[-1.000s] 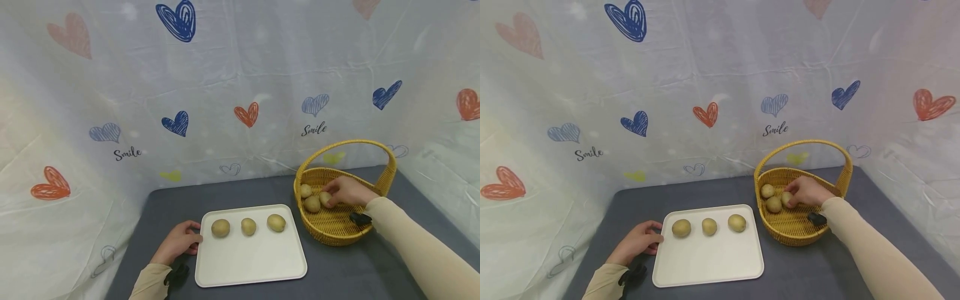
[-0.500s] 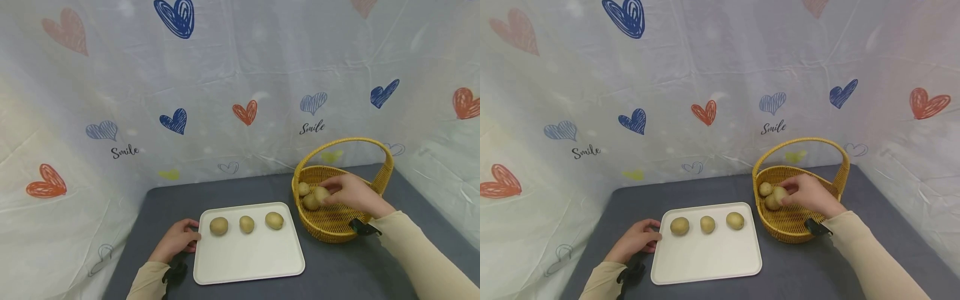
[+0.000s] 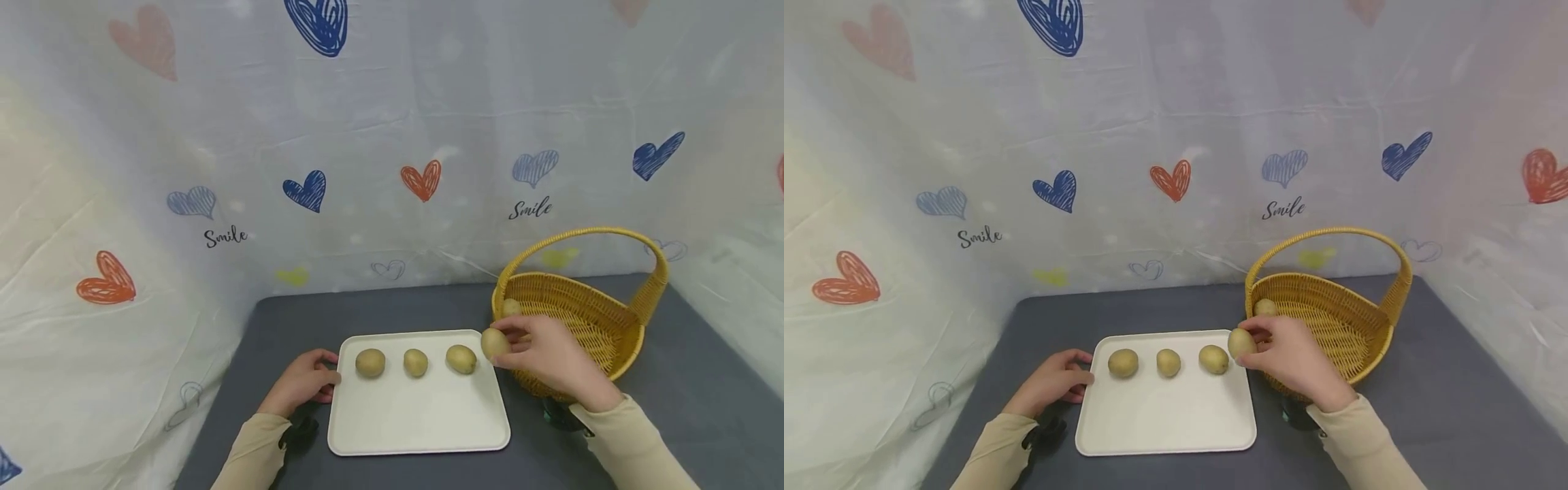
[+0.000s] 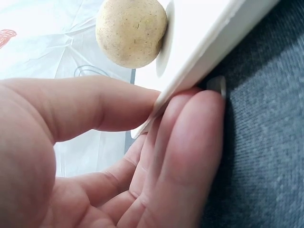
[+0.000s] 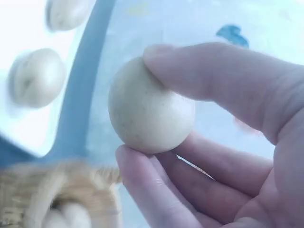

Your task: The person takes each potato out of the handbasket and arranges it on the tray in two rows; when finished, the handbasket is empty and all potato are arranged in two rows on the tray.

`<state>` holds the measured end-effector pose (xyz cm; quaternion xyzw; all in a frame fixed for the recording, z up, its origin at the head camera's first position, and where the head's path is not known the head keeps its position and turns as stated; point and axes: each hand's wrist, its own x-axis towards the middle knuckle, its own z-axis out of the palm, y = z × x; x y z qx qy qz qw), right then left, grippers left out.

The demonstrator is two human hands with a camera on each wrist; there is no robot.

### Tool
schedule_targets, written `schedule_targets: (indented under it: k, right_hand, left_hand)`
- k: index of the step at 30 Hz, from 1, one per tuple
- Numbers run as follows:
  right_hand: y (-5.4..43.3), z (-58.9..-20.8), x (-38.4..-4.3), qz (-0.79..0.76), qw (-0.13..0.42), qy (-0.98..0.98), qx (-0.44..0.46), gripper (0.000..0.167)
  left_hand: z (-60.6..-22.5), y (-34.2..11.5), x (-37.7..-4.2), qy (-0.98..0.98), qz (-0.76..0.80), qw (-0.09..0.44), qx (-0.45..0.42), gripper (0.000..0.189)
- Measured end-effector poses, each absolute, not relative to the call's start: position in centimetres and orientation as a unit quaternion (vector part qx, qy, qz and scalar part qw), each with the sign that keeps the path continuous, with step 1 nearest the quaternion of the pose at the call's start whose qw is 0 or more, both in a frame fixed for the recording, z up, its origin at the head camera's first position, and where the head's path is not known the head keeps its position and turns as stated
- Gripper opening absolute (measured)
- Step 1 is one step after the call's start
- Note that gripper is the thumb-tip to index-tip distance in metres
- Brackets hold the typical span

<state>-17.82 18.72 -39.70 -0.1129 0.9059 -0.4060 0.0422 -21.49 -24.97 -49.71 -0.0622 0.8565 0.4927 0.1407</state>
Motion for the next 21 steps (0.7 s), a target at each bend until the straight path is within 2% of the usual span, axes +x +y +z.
schedule_targets:
  k: [7, 21]
  right_hand:
    - [14.7, -40.2, -18.0, -0.435, 0.060, 0.886, -0.146, 0.051]
    - [5.5, -44.0, -18.6, -0.436, 0.105, 0.866, -0.221, 0.048]
  left_hand:
    - [-49.7, -25.2, -21.5, 0.854, 0.496, 0.141, -0.069, 0.043]
    - [-49.4, -25.3, -21.3, 0.849, 0.504, 0.147, -0.057, 0.042]
